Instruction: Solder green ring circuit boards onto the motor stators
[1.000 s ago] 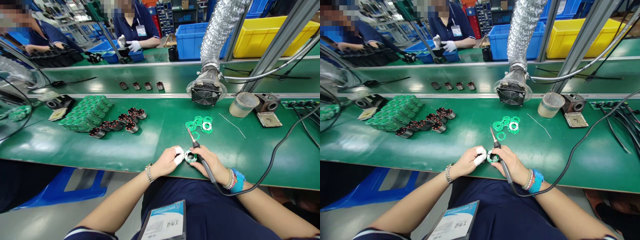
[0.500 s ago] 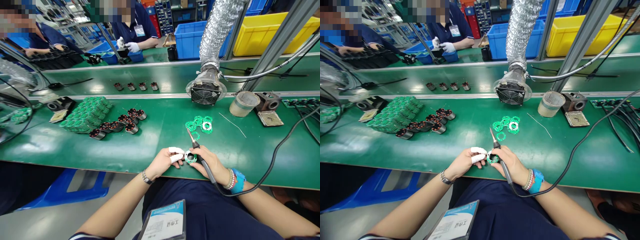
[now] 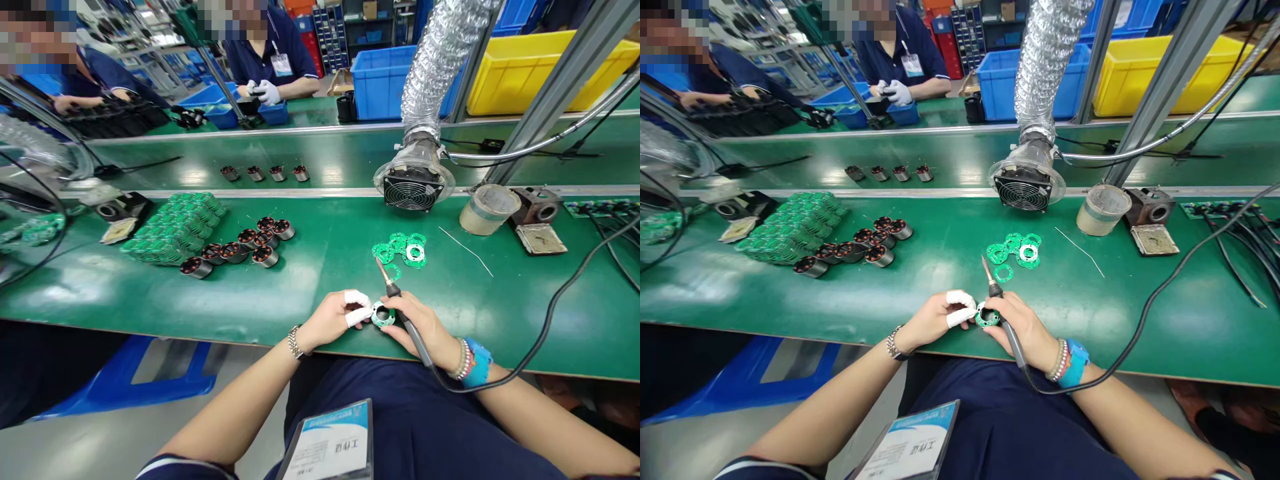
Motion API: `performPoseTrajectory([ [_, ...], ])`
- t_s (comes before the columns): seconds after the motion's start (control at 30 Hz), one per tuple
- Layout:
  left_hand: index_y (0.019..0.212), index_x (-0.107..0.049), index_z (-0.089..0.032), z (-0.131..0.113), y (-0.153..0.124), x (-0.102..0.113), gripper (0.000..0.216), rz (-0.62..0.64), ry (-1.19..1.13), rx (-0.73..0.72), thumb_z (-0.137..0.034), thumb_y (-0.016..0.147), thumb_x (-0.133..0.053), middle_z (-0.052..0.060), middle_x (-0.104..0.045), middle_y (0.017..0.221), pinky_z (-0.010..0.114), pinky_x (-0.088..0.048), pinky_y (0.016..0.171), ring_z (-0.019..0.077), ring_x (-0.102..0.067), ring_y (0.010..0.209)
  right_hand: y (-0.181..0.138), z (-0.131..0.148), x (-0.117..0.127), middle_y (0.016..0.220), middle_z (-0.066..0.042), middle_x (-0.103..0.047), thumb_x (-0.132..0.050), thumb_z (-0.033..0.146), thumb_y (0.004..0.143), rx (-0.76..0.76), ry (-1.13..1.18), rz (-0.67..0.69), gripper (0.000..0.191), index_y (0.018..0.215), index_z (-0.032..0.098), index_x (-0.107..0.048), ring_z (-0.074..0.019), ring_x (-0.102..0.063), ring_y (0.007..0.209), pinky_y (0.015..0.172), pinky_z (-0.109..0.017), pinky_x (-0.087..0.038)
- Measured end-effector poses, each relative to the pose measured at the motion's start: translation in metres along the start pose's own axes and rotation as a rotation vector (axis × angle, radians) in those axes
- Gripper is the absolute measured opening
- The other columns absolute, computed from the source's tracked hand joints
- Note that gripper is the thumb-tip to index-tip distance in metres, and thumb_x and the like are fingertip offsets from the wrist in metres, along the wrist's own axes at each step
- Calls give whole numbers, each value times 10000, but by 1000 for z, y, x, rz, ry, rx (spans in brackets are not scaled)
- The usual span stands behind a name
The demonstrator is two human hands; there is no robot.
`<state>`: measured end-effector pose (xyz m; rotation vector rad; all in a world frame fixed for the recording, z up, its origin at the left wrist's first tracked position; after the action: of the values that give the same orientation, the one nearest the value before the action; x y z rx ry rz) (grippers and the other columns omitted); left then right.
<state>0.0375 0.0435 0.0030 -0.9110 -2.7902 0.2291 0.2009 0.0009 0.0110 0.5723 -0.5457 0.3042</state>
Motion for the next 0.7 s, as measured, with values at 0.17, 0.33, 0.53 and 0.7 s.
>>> performPoseTrajectory([
  [0.17, 635, -475, -158, -1, 3, -10, 142, -202, 201, -52, -215, 717, -576, -29, -490, 598, 186, -406, 497, 79, -465, 536, -2, -2, -2, 1011, -90, -569, -565, 201, 833, -9, -12, -5, 324, 1135, 203, -450, -190, -541, 887, 778, -338, -492],
  [0.33, 680, -449, -166, 9, 6, -20, 193, -204, -124, 159, -279, 715, -601, -53, -473, 526, 166, -389, 408, 63, -455, 432, -2, -1, -1, 1032, -91, -566, -560, 169, 829, -5, -11, -11, 331, 1140, 204, -451, -193, -545, 914, 798, -339, -492],
  [0.53, 805, -463, -160, 12, 8, -22, 351, -89, -429, 272, -377, 663, -699, -49, -514, 581, 165, -449, 381, 58, -500, 415, -1, 0, -1, 1051, -91, -570, -554, 188, 840, 1, -23, -10, 324, 1148, 215, -460, -191, -565, 948, 814, -333, -499],
  [0.7, 904, -473, -169, 11, 5, -13, 398, -62, -377, 270, -486, 717, -624, -17, -520, 697, 204, -493, 447, 72, -535, 501, -2, 0, 3, 1137, -115, -574, -600, 225, 812, -26, -53, -12, 353, 1135, 200, -460, -212, -572, 1044, 869, -341, -500],
])
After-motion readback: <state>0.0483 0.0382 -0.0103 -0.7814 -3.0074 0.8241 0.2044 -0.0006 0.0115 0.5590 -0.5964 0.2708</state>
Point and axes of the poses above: each hand's wrist, its own y-axis towards the middle knuckle, its own x-axis out of the back of the hand, z = x × y, the point moved 4 cm from there along y, towards the middle knuckle
